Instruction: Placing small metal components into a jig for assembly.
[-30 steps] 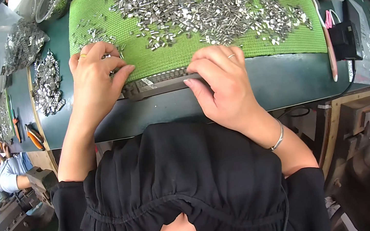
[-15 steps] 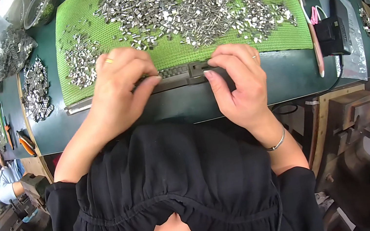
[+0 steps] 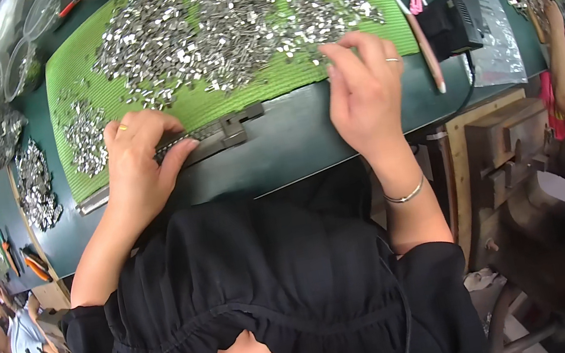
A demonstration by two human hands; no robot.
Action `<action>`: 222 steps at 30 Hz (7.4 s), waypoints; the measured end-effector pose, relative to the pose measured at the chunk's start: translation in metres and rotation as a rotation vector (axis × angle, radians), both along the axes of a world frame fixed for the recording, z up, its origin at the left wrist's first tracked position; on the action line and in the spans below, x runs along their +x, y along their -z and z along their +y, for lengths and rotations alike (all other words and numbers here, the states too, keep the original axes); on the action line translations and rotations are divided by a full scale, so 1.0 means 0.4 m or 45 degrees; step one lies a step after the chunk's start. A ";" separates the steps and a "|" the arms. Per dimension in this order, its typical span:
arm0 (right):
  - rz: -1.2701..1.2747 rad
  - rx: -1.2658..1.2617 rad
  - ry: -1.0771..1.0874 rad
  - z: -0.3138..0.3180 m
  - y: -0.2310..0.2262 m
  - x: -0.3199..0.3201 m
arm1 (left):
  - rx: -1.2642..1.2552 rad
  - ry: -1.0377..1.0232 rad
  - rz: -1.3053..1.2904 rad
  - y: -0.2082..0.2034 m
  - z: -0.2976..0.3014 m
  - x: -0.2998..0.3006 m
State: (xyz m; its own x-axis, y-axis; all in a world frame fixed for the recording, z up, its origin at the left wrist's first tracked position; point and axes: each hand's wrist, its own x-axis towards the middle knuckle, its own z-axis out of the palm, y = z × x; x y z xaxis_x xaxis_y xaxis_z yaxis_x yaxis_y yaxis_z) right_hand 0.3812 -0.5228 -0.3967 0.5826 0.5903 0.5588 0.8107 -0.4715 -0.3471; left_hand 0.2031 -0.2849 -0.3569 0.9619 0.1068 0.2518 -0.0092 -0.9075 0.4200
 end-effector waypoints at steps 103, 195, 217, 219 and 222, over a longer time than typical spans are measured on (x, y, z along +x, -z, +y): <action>0.211 0.324 -0.309 0.077 -0.054 -0.086 | 0.236 0.302 -0.190 -0.025 -0.040 0.179; -0.006 -0.404 -0.485 0.176 -0.073 -0.157 | -0.142 0.191 -0.095 0.030 -0.006 0.022; 0.216 -0.187 -0.571 0.246 -0.063 -0.061 | 0.236 0.135 0.269 -0.001 0.030 0.012; 0.058 -0.208 -0.530 0.261 -0.055 -0.061 | 0.200 0.134 0.255 -0.011 0.025 -0.008; -0.049 -0.318 -0.493 0.275 -0.053 -0.068 | 0.082 0.160 0.293 -0.030 0.033 -0.032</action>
